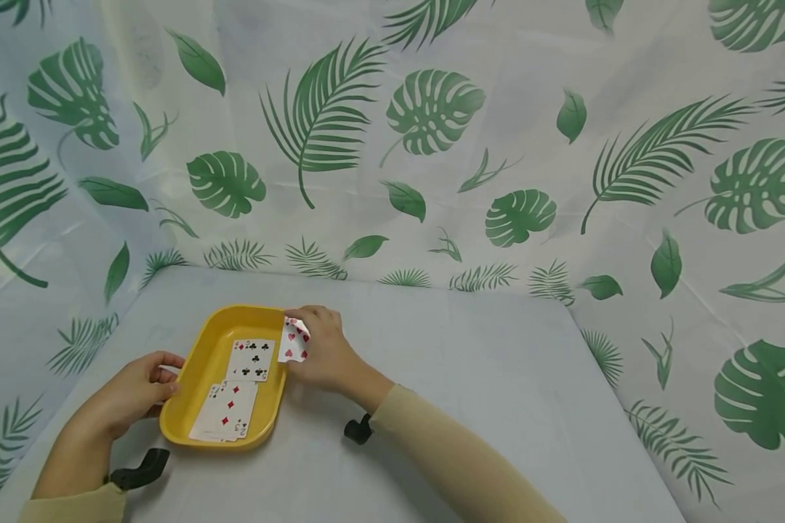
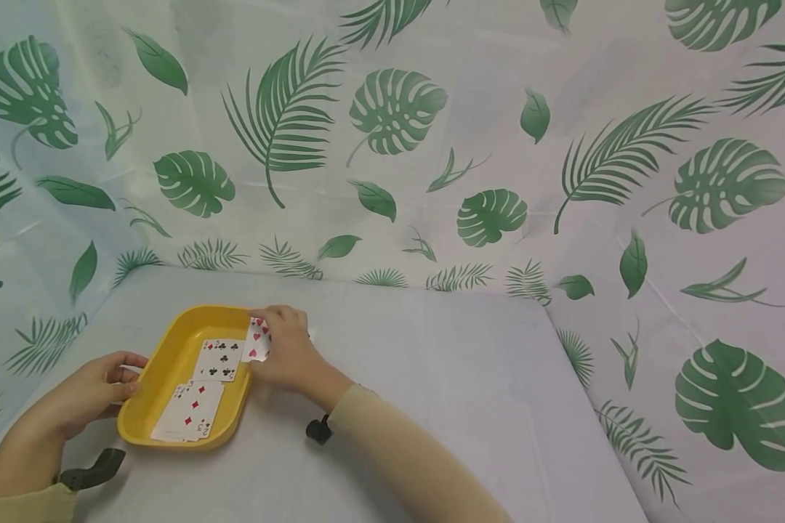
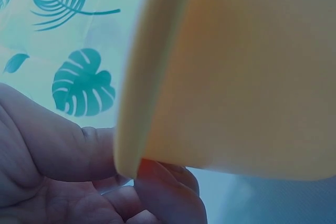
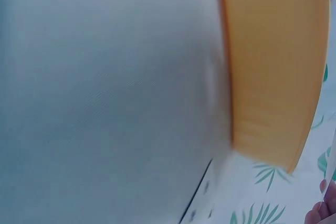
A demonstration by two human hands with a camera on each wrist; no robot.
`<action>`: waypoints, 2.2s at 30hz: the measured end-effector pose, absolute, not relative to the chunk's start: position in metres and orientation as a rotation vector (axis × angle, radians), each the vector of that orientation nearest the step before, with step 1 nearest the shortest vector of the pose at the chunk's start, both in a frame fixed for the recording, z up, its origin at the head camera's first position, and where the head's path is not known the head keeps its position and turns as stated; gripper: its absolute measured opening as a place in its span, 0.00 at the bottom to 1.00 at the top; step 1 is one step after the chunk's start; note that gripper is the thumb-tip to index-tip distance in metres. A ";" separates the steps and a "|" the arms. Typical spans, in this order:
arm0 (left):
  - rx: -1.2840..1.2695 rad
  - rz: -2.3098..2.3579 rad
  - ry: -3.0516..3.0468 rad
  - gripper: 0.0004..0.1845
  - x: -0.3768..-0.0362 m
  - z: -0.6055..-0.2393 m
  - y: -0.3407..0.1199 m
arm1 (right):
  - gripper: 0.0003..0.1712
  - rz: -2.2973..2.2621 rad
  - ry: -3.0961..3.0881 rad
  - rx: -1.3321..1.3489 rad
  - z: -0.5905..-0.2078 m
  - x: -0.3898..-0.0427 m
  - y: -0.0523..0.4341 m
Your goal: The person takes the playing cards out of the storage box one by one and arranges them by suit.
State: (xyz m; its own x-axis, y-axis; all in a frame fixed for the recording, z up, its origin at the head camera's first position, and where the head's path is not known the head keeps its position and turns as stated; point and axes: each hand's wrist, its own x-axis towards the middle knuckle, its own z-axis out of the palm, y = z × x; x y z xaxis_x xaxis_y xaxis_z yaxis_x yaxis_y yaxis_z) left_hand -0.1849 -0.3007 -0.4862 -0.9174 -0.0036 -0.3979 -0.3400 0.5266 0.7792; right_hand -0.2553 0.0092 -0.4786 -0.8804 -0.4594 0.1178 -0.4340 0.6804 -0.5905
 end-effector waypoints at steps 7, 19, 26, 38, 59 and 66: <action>-0.282 1.356 2.419 0.27 -0.185 -0.487 -0.300 | 0.45 -0.997 2.866 -0.691 -0.490 -0.261 0.034; -0.285 1.357 2.408 0.27 -0.186 -0.487 -0.301 | 0.47 -0.921 2.863 -0.633 -0.504 -0.277 0.076; -0.284 1.352 2.409 0.27 -0.186 -0.487 -0.301 | 0.48 -0.919 2.833 -0.625 -0.511 -0.281 0.092; -0.266 1.358 2.404 0.27 -0.185 -0.486 -0.302 | 0.52 -0.754 2.828 -0.488 -0.519 -0.291 0.104; -0.290 1.362 2.413 0.27 -0.185 -0.486 -0.303 | 0.52 -0.638 2.837 -0.519 -0.520 -0.298 0.100; -0.281 1.360 2.414 0.26 -0.185 -0.486 -0.304 | 0.57 -0.546 2.893 -0.566 -0.515 -0.290 0.078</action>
State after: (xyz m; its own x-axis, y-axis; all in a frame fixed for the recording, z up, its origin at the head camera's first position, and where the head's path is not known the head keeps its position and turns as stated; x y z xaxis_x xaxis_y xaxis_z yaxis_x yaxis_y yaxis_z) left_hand -0.1854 -0.3038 -0.4865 -0.9175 0.0012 -0.3977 -0.3396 0.5184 0.7848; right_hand -0.2901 0.0776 -0.5147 -0.9187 -0.3887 -0.0693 -0.3366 0.8629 -0.3769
